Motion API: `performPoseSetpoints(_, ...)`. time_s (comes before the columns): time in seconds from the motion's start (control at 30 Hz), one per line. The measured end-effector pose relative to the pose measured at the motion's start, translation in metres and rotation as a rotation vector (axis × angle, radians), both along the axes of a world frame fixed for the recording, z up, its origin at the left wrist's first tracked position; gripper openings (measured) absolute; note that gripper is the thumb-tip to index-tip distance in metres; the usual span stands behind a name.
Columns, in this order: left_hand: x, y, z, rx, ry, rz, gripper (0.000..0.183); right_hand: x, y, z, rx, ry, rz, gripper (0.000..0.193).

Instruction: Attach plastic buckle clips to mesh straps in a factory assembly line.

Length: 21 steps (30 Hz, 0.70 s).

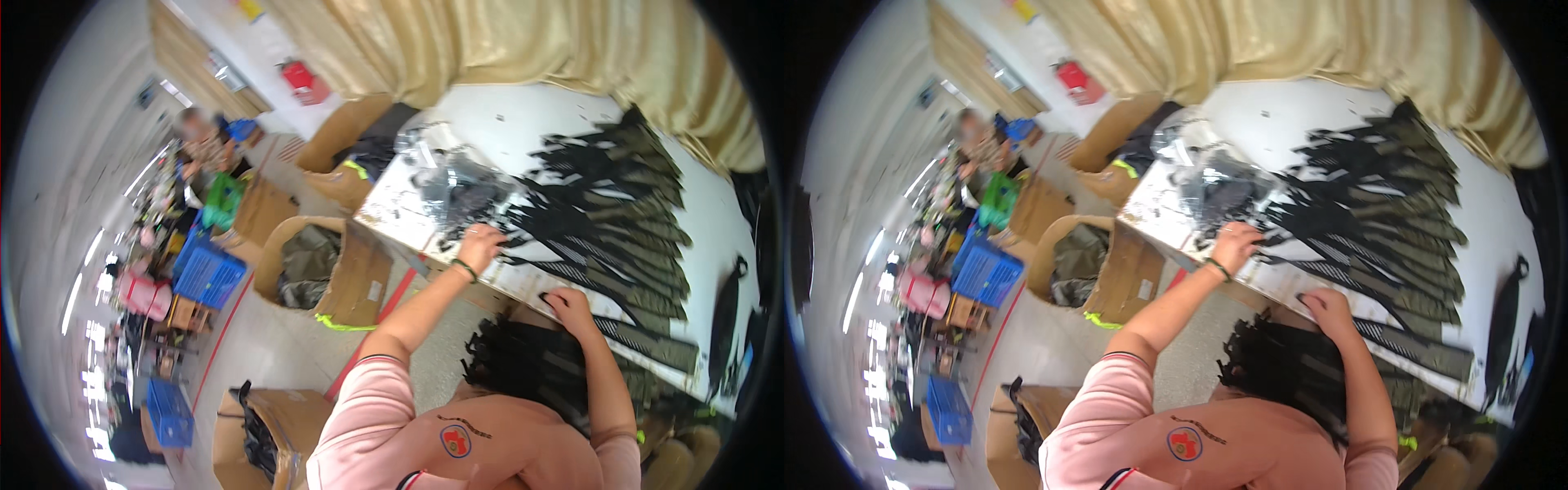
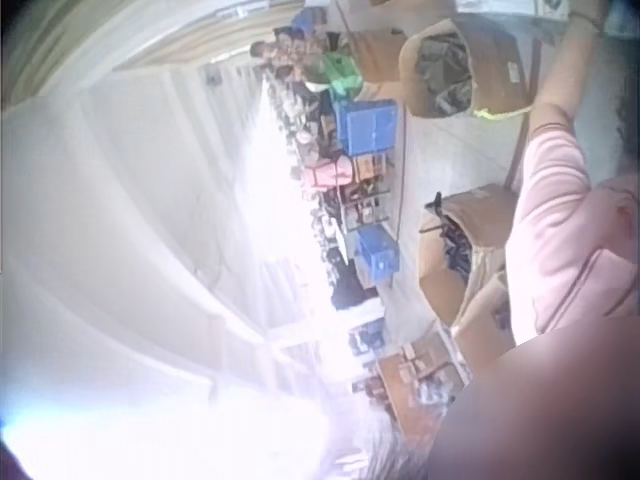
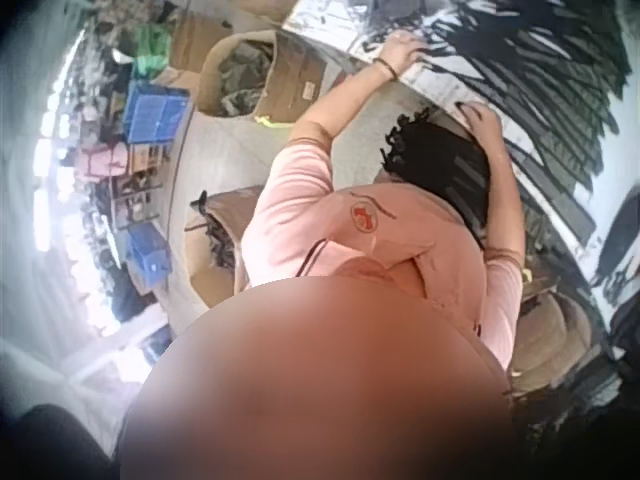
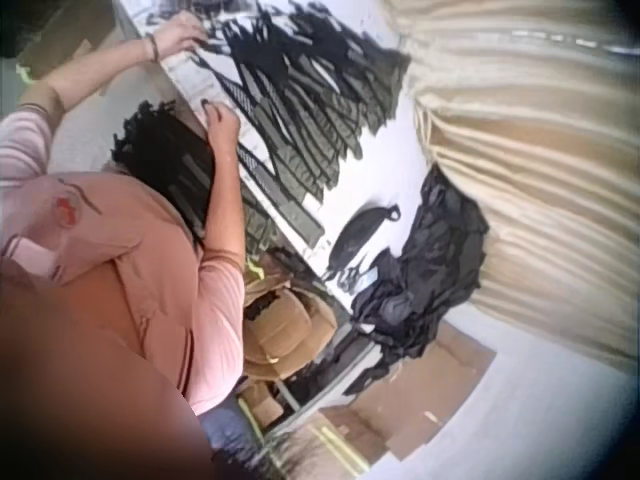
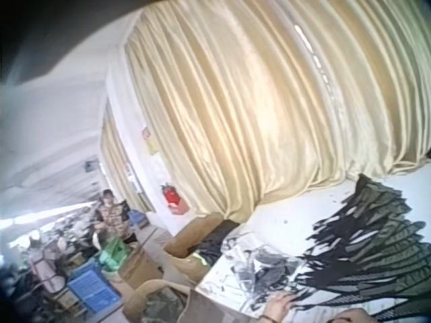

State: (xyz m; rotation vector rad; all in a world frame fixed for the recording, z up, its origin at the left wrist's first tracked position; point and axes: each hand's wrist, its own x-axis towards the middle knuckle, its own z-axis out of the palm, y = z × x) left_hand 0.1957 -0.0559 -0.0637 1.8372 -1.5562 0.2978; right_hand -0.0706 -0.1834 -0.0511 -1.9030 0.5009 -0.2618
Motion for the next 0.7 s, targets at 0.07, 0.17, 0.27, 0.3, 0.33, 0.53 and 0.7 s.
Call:
performPoseSetpoints(0.07, -0.008, -0.001, 0.011, 0.02, 0.033, 0.011, 0.023, -0.003, 0.002, 0.003, 0.1, 0.042, -0.002, 0.015)
performPoseSetpoints(0.17, -0.004, 0.01, 0.015, 0.072, 0.016, 0.139, 0.019, 0.001, 0.004, 0.002, 0.147, 0.038, -0.05, 0.013)
performPoseSetpoints(0.27, 0.0, 0.01, 0.018, 0.134, 0.02, 0.176, 0.018, 0.002, 0.003, -0.004, 0.211, -0.05, -0.071, 0.011)
performPoseSetpoints(0.3, 0.001, 0.009, 0.018, 0.134, 0.021, 0.17, 0.018, 0.002, 0.002, -0.003, 0.248, -0.045, -0.064, 0.011)
performPoseSetpoints(0.33, 0.002, 0.008, 0.018, 0.127, 0.04, 0.15, 0.018, 0.002, 0.001, -0.003, 0.286, -0.04, -0.058, 0.011)
performPoseSetpoints(0.53, 0.006, 0.005, 0.007, 0.11, 0.042, 0.136, 0.018, 0.003, -0.003, -0.007, 0.277, -0.042, -0.029, 0.01)
performPoseSetpoints(0.7, 0.0, 0.004, 0.006, 0.085, 0.094, 0.157, 0.017, 0.002, -0.002, -0.017, 0.266, -0.1, -0.027, 0.009)
